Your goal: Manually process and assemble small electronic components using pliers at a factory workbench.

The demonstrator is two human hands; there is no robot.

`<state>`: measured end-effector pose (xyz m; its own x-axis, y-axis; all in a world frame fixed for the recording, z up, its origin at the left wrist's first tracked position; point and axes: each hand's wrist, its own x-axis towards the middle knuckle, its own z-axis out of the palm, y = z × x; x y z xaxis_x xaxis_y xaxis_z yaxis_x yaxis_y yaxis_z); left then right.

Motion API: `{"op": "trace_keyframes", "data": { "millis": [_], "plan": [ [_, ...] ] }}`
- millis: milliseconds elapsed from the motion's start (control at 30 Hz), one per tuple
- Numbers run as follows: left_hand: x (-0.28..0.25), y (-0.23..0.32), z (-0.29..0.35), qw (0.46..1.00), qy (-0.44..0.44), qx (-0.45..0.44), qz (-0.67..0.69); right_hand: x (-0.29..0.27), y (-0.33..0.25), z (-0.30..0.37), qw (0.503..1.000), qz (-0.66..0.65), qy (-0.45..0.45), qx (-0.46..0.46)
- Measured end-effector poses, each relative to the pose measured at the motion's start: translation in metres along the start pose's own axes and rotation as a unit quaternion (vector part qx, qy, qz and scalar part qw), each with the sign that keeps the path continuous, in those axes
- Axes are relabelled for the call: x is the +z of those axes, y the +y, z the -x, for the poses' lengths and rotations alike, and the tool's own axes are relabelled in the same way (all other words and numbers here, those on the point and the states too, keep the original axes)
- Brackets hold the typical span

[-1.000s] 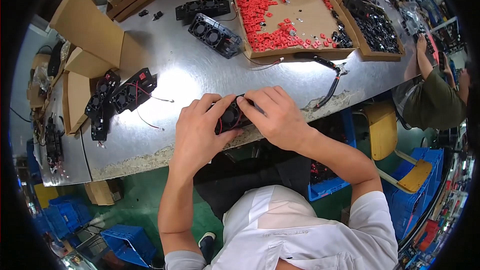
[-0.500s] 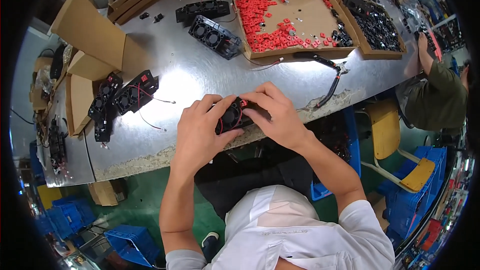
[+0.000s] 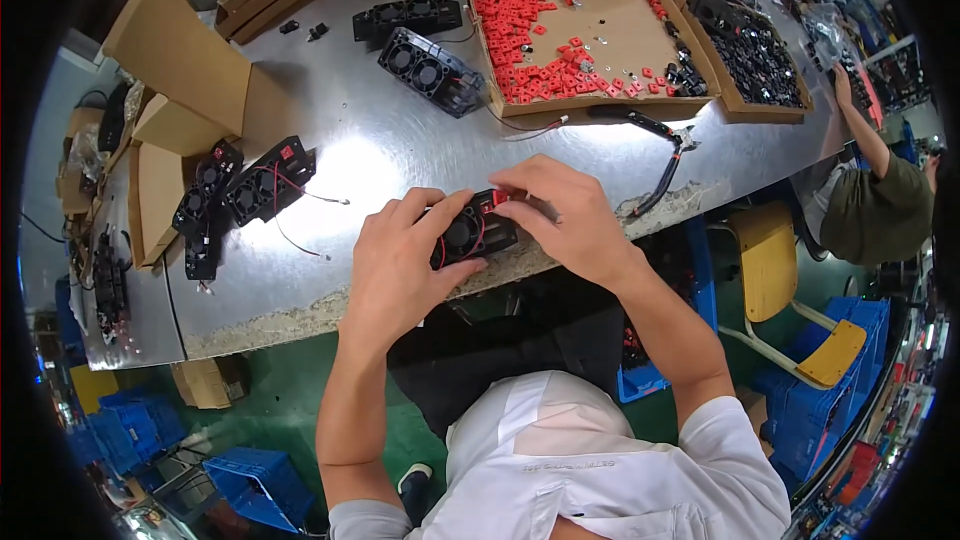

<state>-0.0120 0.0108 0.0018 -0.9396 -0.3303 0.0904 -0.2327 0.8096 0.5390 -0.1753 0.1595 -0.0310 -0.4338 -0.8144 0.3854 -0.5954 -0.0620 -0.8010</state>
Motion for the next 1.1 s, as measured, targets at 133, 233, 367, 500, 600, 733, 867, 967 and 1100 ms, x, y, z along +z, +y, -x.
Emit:
{"op": "trace_keyframes", "data": {
  "millis": [133, 233, 367, 500, 600, 733, 867, 967, 1100],
  "plan": [
    [-0.001, 0.002, 0.0, 1.0, 0.003, 0.001, 0.001, -0.001, -0.003, -0.006, 0.999, 0.029, -0.033, -0.01],
    [0.003, -0.004, 0.001, 1.0, 0.012, 0.024, -0.006, 0.0, -0.003, -0.007, 0.995, 0.059, -0.066, -0.044],
    [0.002, -0.003, 0.001, 1.0, 0.009, 0.022, 0.003, -0.003, -0.01, -0.011, 0.991, 0.091, -0.095, -0.033],
    [0.001, -0.002, 0.002, 1.0, 0.007, 0.018, -0.002, 0.0, -0.008, -0.013, 0.987, 0.107, -0.113, -0.044],
    [0.001, -0.002, 0.002, 1.0, 0.006, 0.016, 0.001, -0.001, -0.007, -0.011, 0.992, 0.064, -0.105, 0.002],
    [0.004, -0.004, 0.002, 0.999, 0.018, 0.029, 0.0, 0.001, -0.01, 0.002, 0.994, 0.08, -0.068, 0.018],
    [0.001, 0.002, -0.001, 1.0, -0.001, 0.028, 0.004, 0.002, -0.011, 0.015, 0.985, 0.157, -0.053, -0.047],
    [0.001, 0.001, 0.001, 1.0, -0.014, 0.013, 0.014, 0.0, -0.014, 0.013, 0.987, 0.143, -0.078, -0.017],
    [0.001, 0.003, 0.002, 1.0, -0.003, -0.019, 0.0, -0.049, -0.012, 0.01, 0.983, 0.13, -0.129, -0.017]
  ]
}}
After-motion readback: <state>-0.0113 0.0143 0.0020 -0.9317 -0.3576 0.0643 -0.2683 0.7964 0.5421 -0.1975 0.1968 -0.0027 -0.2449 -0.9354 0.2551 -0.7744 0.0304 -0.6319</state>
